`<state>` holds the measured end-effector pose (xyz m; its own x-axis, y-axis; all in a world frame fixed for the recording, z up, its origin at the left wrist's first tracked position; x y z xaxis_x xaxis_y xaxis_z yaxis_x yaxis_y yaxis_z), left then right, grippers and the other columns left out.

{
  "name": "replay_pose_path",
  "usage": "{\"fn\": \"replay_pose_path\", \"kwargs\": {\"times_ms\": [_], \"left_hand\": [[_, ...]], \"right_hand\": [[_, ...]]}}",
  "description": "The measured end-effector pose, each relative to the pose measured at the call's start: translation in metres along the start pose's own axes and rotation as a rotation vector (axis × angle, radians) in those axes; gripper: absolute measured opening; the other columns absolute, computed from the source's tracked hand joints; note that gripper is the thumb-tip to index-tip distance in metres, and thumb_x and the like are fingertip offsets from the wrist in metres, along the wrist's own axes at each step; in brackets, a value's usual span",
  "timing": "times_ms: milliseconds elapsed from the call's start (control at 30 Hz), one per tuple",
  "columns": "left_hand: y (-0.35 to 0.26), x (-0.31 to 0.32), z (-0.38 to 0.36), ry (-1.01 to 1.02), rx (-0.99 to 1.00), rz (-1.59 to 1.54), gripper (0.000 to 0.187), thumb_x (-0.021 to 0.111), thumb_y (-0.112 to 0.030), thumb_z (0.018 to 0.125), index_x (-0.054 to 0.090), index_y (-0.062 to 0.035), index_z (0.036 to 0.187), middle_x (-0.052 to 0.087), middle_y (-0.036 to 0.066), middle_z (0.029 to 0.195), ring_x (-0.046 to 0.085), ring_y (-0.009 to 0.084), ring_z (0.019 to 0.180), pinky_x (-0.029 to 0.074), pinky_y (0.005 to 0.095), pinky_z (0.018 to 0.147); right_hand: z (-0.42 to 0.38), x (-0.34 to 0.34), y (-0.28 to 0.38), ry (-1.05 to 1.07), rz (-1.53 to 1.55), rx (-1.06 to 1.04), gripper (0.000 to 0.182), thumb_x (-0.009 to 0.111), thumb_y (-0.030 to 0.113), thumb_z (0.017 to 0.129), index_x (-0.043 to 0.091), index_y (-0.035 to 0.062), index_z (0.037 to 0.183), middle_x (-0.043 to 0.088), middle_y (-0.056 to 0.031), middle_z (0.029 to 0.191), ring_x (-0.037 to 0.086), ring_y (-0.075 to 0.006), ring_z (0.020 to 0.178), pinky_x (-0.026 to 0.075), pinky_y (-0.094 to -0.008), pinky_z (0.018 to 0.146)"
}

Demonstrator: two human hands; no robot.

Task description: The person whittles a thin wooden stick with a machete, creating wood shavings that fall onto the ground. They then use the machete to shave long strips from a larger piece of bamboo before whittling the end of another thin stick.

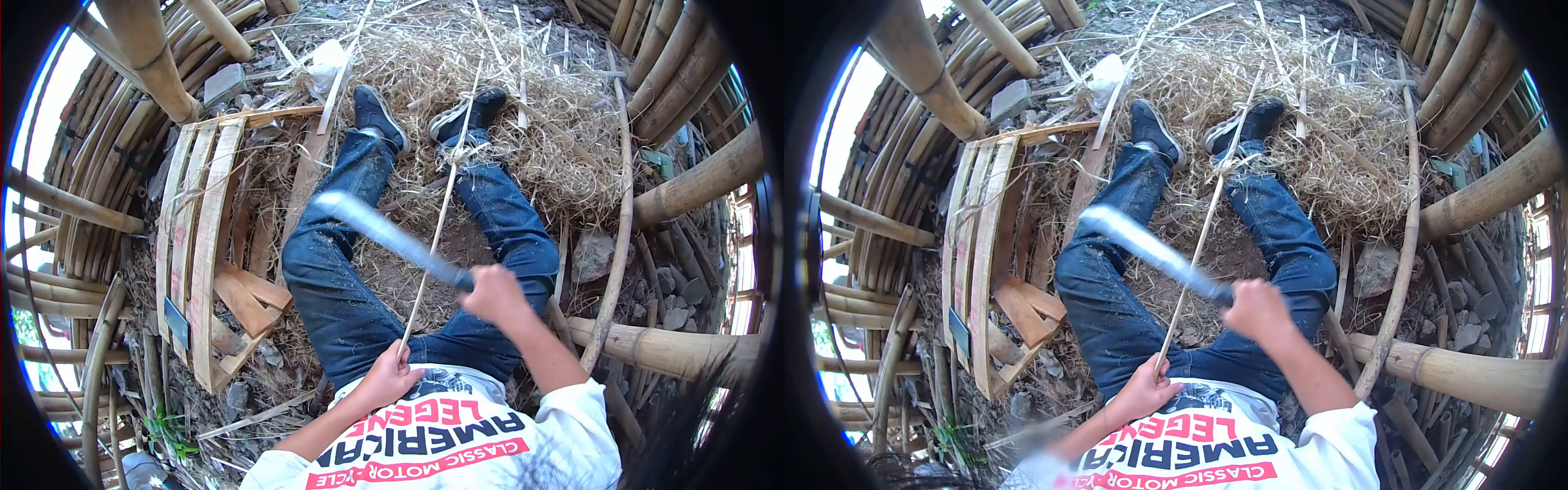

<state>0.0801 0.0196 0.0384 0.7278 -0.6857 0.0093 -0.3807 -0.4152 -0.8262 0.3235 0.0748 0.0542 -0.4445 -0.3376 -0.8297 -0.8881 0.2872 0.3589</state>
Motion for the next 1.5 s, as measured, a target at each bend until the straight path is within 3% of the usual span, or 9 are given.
{"fn": "replay_pose_path", "kwargs": {"times_ms": [100,233,400,567,1067,1267,1300,1400,1500], "left_hand": [[-0.004,-0.002,0.0,-0.003,-0.011,-0.006,0.031,0.069,-0.001,0.085,0.038,-0.0038,0.09,0.032,-0.005,0.073,0.035,0.0005,0.055,0.029,0.0207,0.047],[-0.004,-0.005,-0.005,-0.019,-0.007,0.005,0.029,0.067,0.001,0.086,0.039,-0.003,0.092,0.034,-0.005,0.074,0.036,0.0005,0.056,0.029,0.0202,0.047],[0.002,-0.005,-0.007,-0.033,-0.027,-0.022,0.028,0.067,-0.001,0.085,0.041,-0.0032,0.094,0.036,-0.004,0.068,0.034,0.0036,0.054,0.03,0.0225,0.047],[-0.003,-0.003,-0.008,-0.026,-0.036,-0.034,0.029,0.066,0.001,0.085,0.039,-0.0042,0.093,0.035,-0.004,0.066,0.034,0.0041,0.053,0.029,0.0233,0.047],[-0.01,-0.014,-0.007,-0.02,-0.064,-0.021,0.031,0.066,0.004,0.084,0.037,-0.0056,0.092,0.035,-0.005,0.068,0.035,0.0012,0.054,0.029,0.0197,0.047],[-0.008,-0.02,-0.002,0.035,-0.106,-0.056,0.035,0.071,0.0,0.084,0.037,-0.0084,0.089,0.036,-0.008,0.066,0.037,-0.0009,0.055,0.028,0.0173,0.048],[-0.01,-0.023,0.001,0.015,-0.129,-0.11,0.036,0.072,-0.001,0.084,0.037,-0.0093,0.089,0.037,-0.008,0.065,0.037,-0.0007,0.055,0.028,0.0177,0.048],[-0.013,-0.035,0.006,-0.033,-0.178,-0.121,0.037,0.074,-0.006,0.084,0.037,-0.0096,0.088,0.037,-0.008,0.064,0.036,0.0001,0.054,0.028,0.0191,0.047],[-0.016,-0.044,0.001,-0.073,-0.183,-0.032,0.038,0.075,-0.01,0.084,0.038,-0.0086,0.087,0.037,-0.007,0.065,0.034,0.0008,0.055,0.027,0.0202,0.046]], "right_hand": [[-0.023,0.029,0.031,0.118,0.004,-0.196,0.027,0.069,0.027,0.067,0.07,0.0048,0.083,0.069,-0.0208,0.078,0.07,-0.0364,0.075,0.056,-0.0452,0.075],[-0.005,0.024,0.026,0.125,-0.094,-0.255,0.026,0.067,0.025,0.067,0.071,0.0042,0.082,0.07,-0.0203,0.08,0.07,-0.0344,0.077,0.056,-0.0428,0.075],[0.044,-0.012,-0.029,0.032,-0.077,0.046,0.025,0.068,0.022,0.068,0.071,0.0022,0.084,0.071,-0.0206,0.087,0.07,-0.0343,0.085,0.056,-0.0422,0.081],[0.087,-0.042,-0.08,-0.14,-0.145,0.158,0.028,0.069,0.022,0.069,0.071,0.0008,0.086,0.07,-0.0218,0.09,0.069,-0.0368,0.086,0.056,-0.0423,0.082],[0.136,-0.047,-0.082,-0.288,-0.208,0.185,0.032,0.066,0.019,0.067,0.07,0.0001,0.093,0.07,-0.0219,0.097,0.069,-0.0352,0.091,0.055,-0.0422,0.083],[0.08,0.022,-0.042,-0.21,0.317,0.232,0.031,0.066,0.025,0.076,0.066,-0.0028,0.089,0.069,-0.0247,0.09,0.069,-0.0372,0.087,0.056,-0.0444,0.083],[0.074,0.051,-0.038,-0.279,0.315,0.154,0.029,0.065,0.025,0.076,0.066,-0.0025,0.086,0.069,-0.0249,0.088,0.069,-0.0387,0.084,0.056,-0.0453,0.081],[0.033,0.082,0.0,-0.159,0.477,-0.009,0.029,0.068,0.027,0.072,0.067,0.0037,0.088,0.068,-0.0247,0.08,0.068,-0.0412,0.08,0.055,-0.0481,0.077],[0.012,0.08,0.018,-0.058,0.288,-0.154,0.027,0.071,0.026,0.068,0.067,0.0061,0.086,0.069,-0.0189,0.077,0.069,-0.0366,0.077,0.055,-0.046,0.074]]}}
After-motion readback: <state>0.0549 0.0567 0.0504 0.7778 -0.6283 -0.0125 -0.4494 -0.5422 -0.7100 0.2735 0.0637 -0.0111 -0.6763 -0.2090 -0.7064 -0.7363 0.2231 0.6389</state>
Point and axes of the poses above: each hand's wrist, its own z-axis towards the middle knuckle, its own x-axis out of the palm, y = z × x, the point moved 3 cm from there along z, towards the middle knuckle
